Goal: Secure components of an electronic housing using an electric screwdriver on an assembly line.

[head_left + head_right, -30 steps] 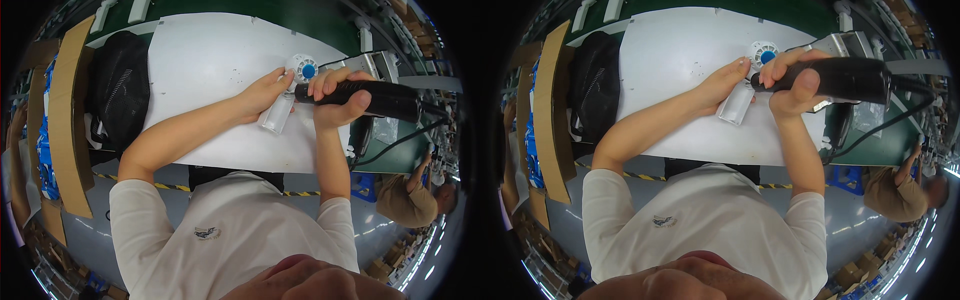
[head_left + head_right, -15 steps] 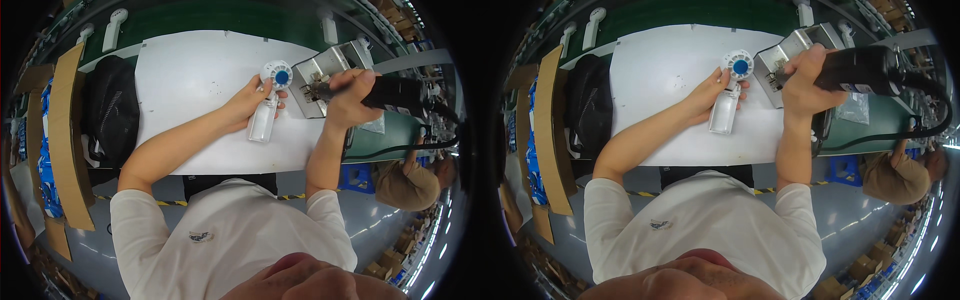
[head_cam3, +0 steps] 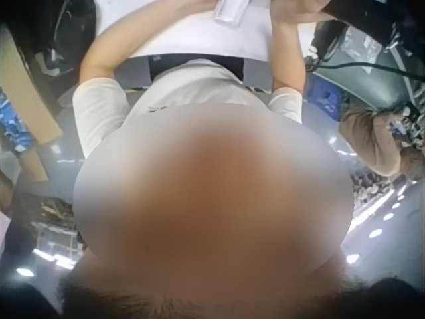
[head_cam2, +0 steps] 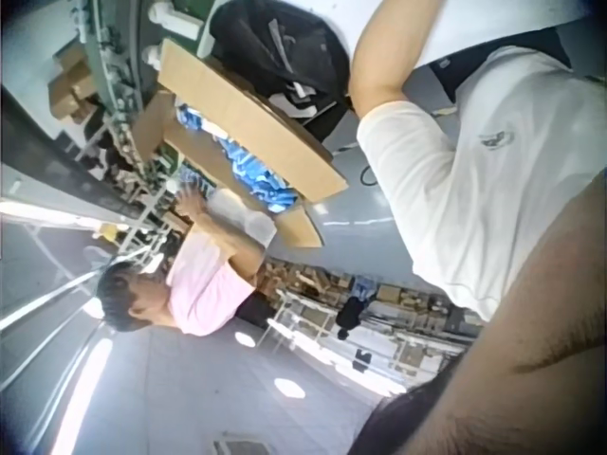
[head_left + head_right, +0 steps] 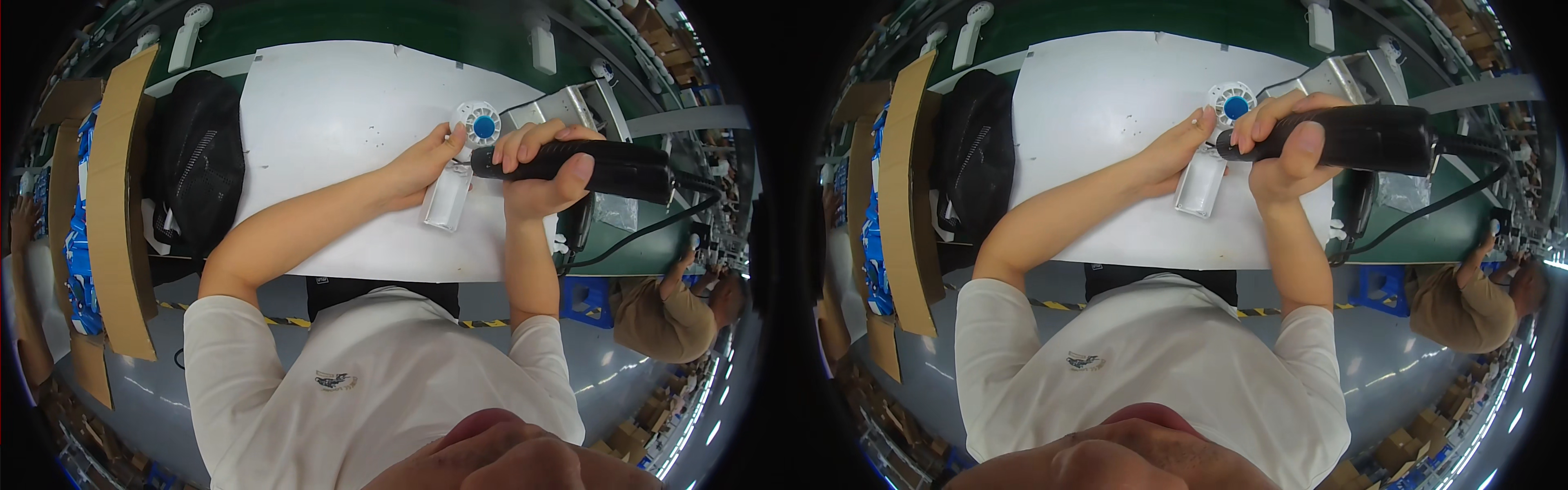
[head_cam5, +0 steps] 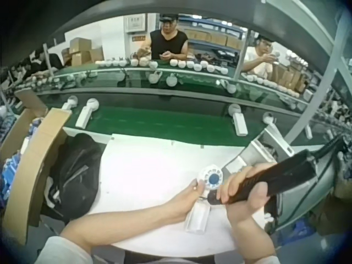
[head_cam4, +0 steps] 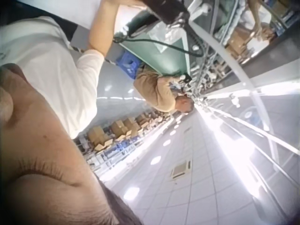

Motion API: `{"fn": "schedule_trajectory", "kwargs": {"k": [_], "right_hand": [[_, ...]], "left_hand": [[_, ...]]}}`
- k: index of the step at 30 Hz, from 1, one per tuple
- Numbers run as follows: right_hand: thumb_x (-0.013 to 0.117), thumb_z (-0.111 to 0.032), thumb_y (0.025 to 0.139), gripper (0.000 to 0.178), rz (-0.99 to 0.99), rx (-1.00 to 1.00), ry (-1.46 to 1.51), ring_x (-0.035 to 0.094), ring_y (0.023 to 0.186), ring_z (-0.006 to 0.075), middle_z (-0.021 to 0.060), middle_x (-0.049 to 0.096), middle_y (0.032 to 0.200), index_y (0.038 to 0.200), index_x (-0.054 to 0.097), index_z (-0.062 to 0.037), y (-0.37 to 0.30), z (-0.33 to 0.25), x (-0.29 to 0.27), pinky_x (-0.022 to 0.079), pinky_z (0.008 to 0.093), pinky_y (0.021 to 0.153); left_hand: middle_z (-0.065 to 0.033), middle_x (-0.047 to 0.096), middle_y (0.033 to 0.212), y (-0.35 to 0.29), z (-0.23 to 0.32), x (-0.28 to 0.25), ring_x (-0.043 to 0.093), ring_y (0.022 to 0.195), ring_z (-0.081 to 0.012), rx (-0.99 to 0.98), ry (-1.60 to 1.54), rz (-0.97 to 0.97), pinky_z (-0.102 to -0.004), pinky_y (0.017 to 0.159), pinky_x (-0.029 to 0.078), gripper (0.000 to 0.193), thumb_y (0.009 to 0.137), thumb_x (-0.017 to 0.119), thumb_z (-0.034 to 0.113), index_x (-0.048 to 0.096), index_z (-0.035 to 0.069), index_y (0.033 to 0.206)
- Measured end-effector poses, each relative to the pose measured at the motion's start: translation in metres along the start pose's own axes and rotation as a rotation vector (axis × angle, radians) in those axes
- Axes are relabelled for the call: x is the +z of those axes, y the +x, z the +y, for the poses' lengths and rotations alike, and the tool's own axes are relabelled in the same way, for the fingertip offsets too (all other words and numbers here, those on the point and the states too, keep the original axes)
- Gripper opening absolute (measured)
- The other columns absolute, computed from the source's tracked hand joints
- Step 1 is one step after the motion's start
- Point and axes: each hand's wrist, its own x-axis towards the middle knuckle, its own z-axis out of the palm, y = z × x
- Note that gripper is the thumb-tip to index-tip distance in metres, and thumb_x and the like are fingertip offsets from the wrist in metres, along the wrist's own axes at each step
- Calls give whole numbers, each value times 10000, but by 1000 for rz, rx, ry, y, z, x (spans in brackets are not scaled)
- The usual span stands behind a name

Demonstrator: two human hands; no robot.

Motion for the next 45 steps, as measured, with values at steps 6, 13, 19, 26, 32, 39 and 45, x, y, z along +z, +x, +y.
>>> {"fn": "schedule_trajectory", "kwargs": {"k": [6,13,19,26,32,39,45], "right_hand": [[480,-436,923,336,-33,-10,-30,408,398,143,68,445,567,973,407,-112,-6,12,4,383,279,381],[502,-419,920,328,-119,35,118,404,401,143,66,447,567,987,422,-108,-7,22,6,379,273,379],[512,-384,931,296,-87,110,68,395,399,144,51,454,568,984,458,-98,14,-7,-5,380,273,380],[488,-322,954,227,291,-213,-648,404,386,158,62,461,541,921,485,-97,31,-43,-20,386,291,382],[493,-347,946,242,183,-75,-297,420,387,155,58,472,542,910,502,-108,31,-30,-28,395,302,385],[448,-508,938,375,-28,8,192,428,435,150,37,464,590,979,522,-142,9,-37,-33,362,296,386],[487,-461,938,343,-95,0,173,422,423,134,42,474,600,972,479,-120,-2,-27,-23,374,271,398]], "left_hand": [[-144,497,1196,1,-2,-4,557,997,-162,-5,-13,23,-304,805,539,602,974,420,525,316,53,1333],[-129,544,1116,2,-1,-8,578,946,-155,-16,-56,-31,-298,766,559,566,973,438,511,382,28,1263],[-111,592,1041,-2,17,4,604,833,-158,-80,-91,67,-290,716,543,367,980,506,376,494,53,1154],[-313,448,1287,100,166,-118,516,1126,-426,460,1527,697,-457,968,439,638,836,605,163,323,-45,1369],[-203,413,1374,103,151,-198,496,1132,-380,663,2250,1194,-472,931,436,546,883,576,270,402,90,1368],[-146,627,1043,57,118,-78,561,1008,-340,786,1636,830,-438,907,421,272,736,577,78,643,45,997],[-119,630,1070,50,75,-84,556,995,-299,892,1722,624,-358,935,428,219,884,526,133,636,28,1041]]}}
